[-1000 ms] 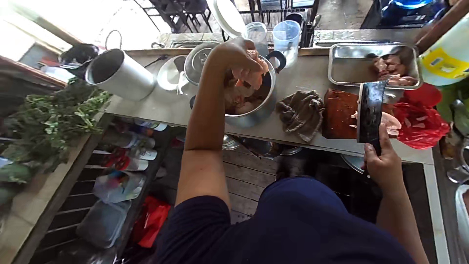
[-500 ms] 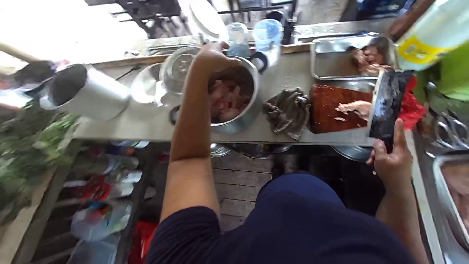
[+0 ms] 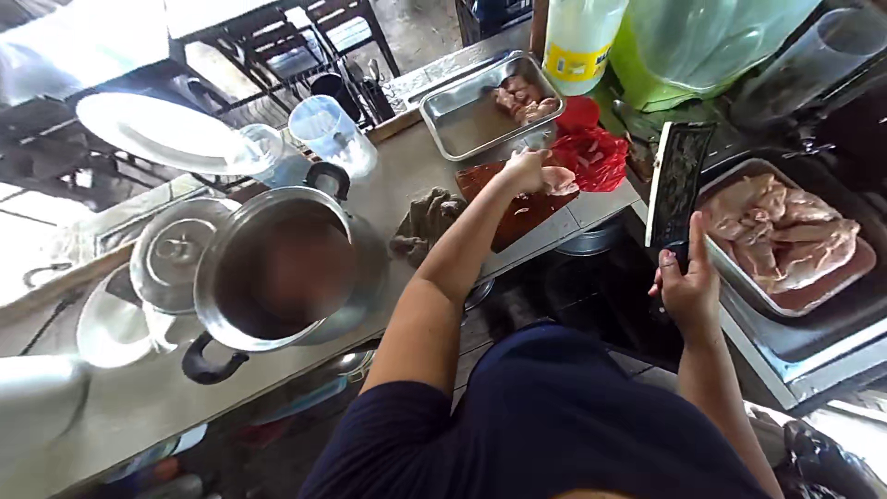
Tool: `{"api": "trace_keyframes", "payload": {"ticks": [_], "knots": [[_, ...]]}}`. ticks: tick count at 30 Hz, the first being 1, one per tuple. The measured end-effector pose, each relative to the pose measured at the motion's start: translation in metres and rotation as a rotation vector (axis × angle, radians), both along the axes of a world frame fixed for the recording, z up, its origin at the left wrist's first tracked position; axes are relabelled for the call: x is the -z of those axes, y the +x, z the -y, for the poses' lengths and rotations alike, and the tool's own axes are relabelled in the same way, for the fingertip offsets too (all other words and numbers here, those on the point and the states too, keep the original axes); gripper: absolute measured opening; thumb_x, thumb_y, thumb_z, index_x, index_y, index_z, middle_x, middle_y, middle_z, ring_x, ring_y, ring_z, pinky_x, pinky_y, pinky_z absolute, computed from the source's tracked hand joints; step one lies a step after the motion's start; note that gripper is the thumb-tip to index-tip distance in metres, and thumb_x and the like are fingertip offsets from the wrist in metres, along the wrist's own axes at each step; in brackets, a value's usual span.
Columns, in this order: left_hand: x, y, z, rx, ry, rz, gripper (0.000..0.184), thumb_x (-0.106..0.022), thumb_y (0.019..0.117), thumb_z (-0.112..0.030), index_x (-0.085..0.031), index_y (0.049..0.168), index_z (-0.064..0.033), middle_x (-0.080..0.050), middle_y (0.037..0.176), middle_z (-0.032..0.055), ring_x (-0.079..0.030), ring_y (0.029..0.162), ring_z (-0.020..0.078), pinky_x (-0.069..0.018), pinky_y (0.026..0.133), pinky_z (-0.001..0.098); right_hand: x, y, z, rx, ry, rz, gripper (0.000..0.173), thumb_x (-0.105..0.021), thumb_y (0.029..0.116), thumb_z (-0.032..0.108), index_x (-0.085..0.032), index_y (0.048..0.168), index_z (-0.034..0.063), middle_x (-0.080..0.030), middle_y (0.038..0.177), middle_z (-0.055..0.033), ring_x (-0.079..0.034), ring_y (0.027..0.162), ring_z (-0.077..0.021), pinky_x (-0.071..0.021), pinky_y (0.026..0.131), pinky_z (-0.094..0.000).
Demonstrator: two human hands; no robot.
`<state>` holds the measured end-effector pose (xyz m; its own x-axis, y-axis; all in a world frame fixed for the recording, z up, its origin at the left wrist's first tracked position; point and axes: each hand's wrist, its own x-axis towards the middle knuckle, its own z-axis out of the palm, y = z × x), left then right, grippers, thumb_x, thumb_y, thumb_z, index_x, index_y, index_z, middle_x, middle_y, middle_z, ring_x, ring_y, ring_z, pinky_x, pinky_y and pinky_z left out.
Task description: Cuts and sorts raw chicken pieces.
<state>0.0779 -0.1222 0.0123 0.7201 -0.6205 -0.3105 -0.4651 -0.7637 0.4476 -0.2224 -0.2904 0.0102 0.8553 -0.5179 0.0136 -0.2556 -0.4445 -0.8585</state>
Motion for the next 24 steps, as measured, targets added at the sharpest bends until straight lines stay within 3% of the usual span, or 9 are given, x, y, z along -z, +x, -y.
{"api": "trace_keyframes", "payload": {"ticks": [1, 3, 6, 8, 10, 12, 15, 20, 24], "knots": [[0.006, -0.001, 0.008, 0.035, 0.006, 0.026, 0.083, -0.09, 0.0777, -0.029, -0.053, 0.15, -0.0144, -0.047, 0.151, 0.0251, -0.039, 0.142, 0.0489, -0.0369, 0.111, 0.0682, 0.006, -0.003, 0.001, 0.006, 0.001, -0.007, 0.066, -0.045, 0.1077, 0.016, -0.014, 0.166, 0.013, -0.063, 0.093, -0.0143, -0.056, 0.053, -0.0092, -0.0531, 0.052, -0.0283], [0.012, -0.003, 0.02, 0.113, 0.037, 0.044, 0.067, -0.088, 0.0782, -0.025, -0.062, 0.137, -0.0078, -0.053, 0.145, 0.025, -0.045, 0.138, 0.047, -0.0392, 0.11, 0.0665, 0.015, -0.008, 0.004, 0.008, 0.016, -0.037, 0.065, -0.046, 0.1073, 0.016, -0.017, 0.166, 0.0136, -0.064, 0.118, -0.0229, -0.057, 0.057, -0.0132, -0.0537, 0.053, -0.0334], [0.005, -0.005, 0.022, 0.19, 0.102, 0.002, 0.046, -0.082, 0.0864, -0.023, -0.066, 0.123, 0.0006, -0.065, 0.127, 0.0251, -0.059, 0.123, 0.0425, -0.0458, 0.104, 0.0615, 0.025, -0.01, 0.006, -0.003, -0.002, -0.06, 0.065, -0.047, 0.1077, 0.017, -0.018, 0.166, 0.014, -0.065, 0.09, -0.0167, -0.058, 0.054, -0.0144, -0.0543, 0.052, -0.0338], [0.003, -0.006, 0.016, 0.175, 0.069, -0.023, 0.047, -0.08, 0.0879, -0.024, -0.065, 0.126, 0.001, -0.062, 0.132, 0.0251, -0.055, 0.13, 0.042, -0.041, 0.11, 0.0604, 0.027, -0.01, 0.006, -0.02, -0.004, -0.056, 0.065, -0.048, 0.1075, 0.018, -0.018, 0.166, 0.0141, -0.064, 0.081, -0.0142, -0.058, 0.052, -0.0141, -0.0538, 0.052, -0.0334], [-0.001, -0.008, 0.007, 0.075, -0.122, -0.118, 0.05, -0.076, 0.0907, -0.013, -0.058, 0.133, 0.0058, -0.061, 0.134, 0.0262, -0.058, 0.128, 0.0374, -0.0438, 0.11, 0.0548, 0.029, -0.009, 0.007, -0.04, -0.007, -0.06, 0.066, -0.047, 0.1074, 0.018, -0.017, 0.166, 0.0146, -0.064, 0.08, -0.0134, -0.057, 0.052, -0.0139, -0.0535, 0.052, -0.0335], [-0.01, -0.013, -0.005, -0.123, -0.412, -0.328, 0.052, -0.068, 0.0943, -0.005, -0.049, 0.142, 0.0036, -0.064, 0.125, 0.0206, -0.065, 0.107, 0.0252, -0.0532, 0.096, 0.0424, 0.029, -0.008, 0.008, -0.063, -0.002, -0.075, 0.066, -0.048, 0.1077, 0.02, -0.017, 0.166, 0.0152, -0.064, 0.079, -0.0131, -0.057, 0.052, -0.0137, -0.0536, 0.052, -0.0339], [-0.02, -0.006, -0.024, -0.224, -0.863, -0.613, 0.035, -0.056, 0.1019, -0.006, -0.048, 0.135, -0.0014, -0.068, 0.101, 0.0096, -0.065, 0.075, 0.0131, -0.0566, 0.068, 0.0294, 0.033, -0.006, 0.009, -0.088, -0.014, -0.087, 0.064, -0.047, 0.1081, 0.022, -0.019, 0.166, 0.0162, -0.063, 0.074, -0.0109, -0.056, 0.049, -0.0126, -0.0526, 0.051, -0.0332], [-0.054, 0.0, -0.047, -0.263, -1.021, -0.72, 0.03, -0.04, 0.1112, -0.024, -0.056, 0.13, -0.0069, -0.066, 0.099, 0.0041, -0.066, 0.087, 0.0146, -0.0572, 0.082, 0.0342, 0.039, -0.002, 0.008, -0.125, -0.02, -0.081, 0.066, -0.048, 0.1077, 0.022, -0.018, 0.166, 0.0182, -0.063, 0.073, -0.0115, -0.056, 0.049, -0.0124, -0.0523, 0.051, -0.0338], [-0.082, -0.009, -0.054, -0.327, -0.945, -0.508, 0.023, -0.05, 0.1075, -0.011, -0.057, 0.127, -0.0018, -0.065, 0.104, 0.0053, -0.065, 0.091, 0.0124, -0.0567, 0.084, 0.0322, 0.043, -0.003, 0.005, -0.136, -0.016, -0.078, 0.065, -0.048, 0.1076, 0.022, -0.02, 0.166, 0.0165, -0.063, 0.071, -0.0112, -0.056, 0.049, -0.0125, -0.0522, 0.051, -0.0329]]}}
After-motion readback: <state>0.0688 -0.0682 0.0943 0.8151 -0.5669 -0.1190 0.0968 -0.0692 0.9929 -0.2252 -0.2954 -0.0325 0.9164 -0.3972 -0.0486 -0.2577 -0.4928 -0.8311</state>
